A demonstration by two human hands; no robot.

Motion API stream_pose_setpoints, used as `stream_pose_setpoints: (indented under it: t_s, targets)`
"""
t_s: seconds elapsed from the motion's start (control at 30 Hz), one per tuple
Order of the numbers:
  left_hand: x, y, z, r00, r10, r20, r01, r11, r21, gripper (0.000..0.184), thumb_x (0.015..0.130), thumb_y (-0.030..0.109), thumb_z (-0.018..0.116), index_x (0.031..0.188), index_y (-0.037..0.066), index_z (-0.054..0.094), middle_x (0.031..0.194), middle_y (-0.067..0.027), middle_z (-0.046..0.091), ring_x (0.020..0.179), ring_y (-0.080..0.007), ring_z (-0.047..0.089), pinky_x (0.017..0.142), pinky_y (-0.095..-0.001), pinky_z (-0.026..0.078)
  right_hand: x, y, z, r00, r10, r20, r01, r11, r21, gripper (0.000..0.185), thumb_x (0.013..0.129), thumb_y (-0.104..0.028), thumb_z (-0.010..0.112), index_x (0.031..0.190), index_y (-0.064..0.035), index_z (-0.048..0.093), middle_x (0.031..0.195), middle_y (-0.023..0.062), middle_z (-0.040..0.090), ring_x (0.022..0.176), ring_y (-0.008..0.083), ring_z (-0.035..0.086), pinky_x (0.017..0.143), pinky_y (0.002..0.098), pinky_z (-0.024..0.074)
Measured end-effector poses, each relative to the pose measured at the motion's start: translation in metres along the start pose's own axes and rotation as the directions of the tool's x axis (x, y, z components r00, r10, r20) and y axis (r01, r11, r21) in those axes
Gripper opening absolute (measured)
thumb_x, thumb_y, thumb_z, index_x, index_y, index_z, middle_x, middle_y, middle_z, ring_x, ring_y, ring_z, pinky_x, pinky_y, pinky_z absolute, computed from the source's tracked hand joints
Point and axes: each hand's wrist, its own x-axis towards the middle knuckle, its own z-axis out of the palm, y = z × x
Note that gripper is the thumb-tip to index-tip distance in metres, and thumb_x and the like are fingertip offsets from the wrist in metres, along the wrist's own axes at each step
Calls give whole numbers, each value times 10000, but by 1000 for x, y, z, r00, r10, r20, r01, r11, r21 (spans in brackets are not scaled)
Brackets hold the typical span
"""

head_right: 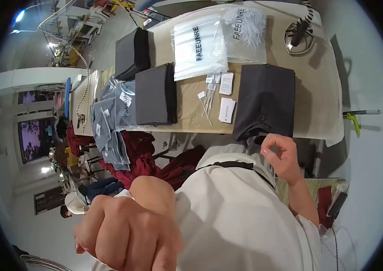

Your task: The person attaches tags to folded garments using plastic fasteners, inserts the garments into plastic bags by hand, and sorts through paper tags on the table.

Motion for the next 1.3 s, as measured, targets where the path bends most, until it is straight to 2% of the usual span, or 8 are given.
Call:
stream_pose_setpoints:
  t_s: [0.3,0.43,0.57,0.9,1.1,1.23,1.27,1.3]
  targets:
    - [-26,65,3,993,106,50,-112,984,140,415,1021,164,545,633,17,534,623,-85,487,469,-188,456,568,-405,489,20,2,74,998,1,57,7,990,-139,94,850,-3,609,770,15,561,728,66,605,677,146,562,640,283,433]
    - [-51,87,-3,993,65,-101,15,765,643,189,972,30,574,850,-18,711,931,-170,705,677,-308,675,565,-368,542,27,2,97,1000,-8,-3,7,972,-235,98,854,-10,627,773,9,576,714,59,604,662,149,566,633,281,435]
    - [-54,111,-10,991,32,132,-109,762,638,292,982,100,613,708,0,616,682,-98,566,499,-202,505,541,-373,468,26,15,121,992,16,-121,-50,958,-281,109,857,-26,651,777,12,587,704,62,602,656,152,574,635,279,441]
    - [-74,169,-41,942,-38,332,-40,974,225,122,935,73,689,860,-22,672,758,-120,625,534,-204,563,485,-308,425,37,34,187,978,80,-194,-148,919,-365,121,861,-54,679,793,19,610,699,94,625,637,191,602,630,301,455]
    - [-57,171,-55,907,78,414,-183,958,220,168,952,116,701,883,-33,662,745,-123,622,514,-207,573,476,-305,434,51,5,179,976,172,-134,-216,837,-503,122,856,-59,694,796,19,622,718,105,641,652,209,620,635,310,462]
    - [-28,156,-59,620,-103,778,8,992,125,214,974,157,696,916,-47,673,814,-177,649,598,-236,610,532,-318,474,56,0,176,973,205,-110,-230,781,-581,119,854,-59,701,797,17,629,727,108,644,659,216,627,640,321,472]
    - [-45,137,-21,898,111,425,-149,987,57,222,981,162,689,923,-52,675,852,-185,654,636,-243,615,556,-321,480,54,7,175,989,133,-70,-150,823,-548,119,855,-59,702,798,17,630,728,108,645,660,218,628,641,324,475]
    - [-64,117,14,949,316,-21,-314,948,59,230,987,167,683,929,-56,678,890,-193,659,674,-251,621,579,-324,487,56,9,172,998,54,-32,-63,857,-512,118,856,-58,703,799,17,632,730,109,645,660,220,629,641,327,477]
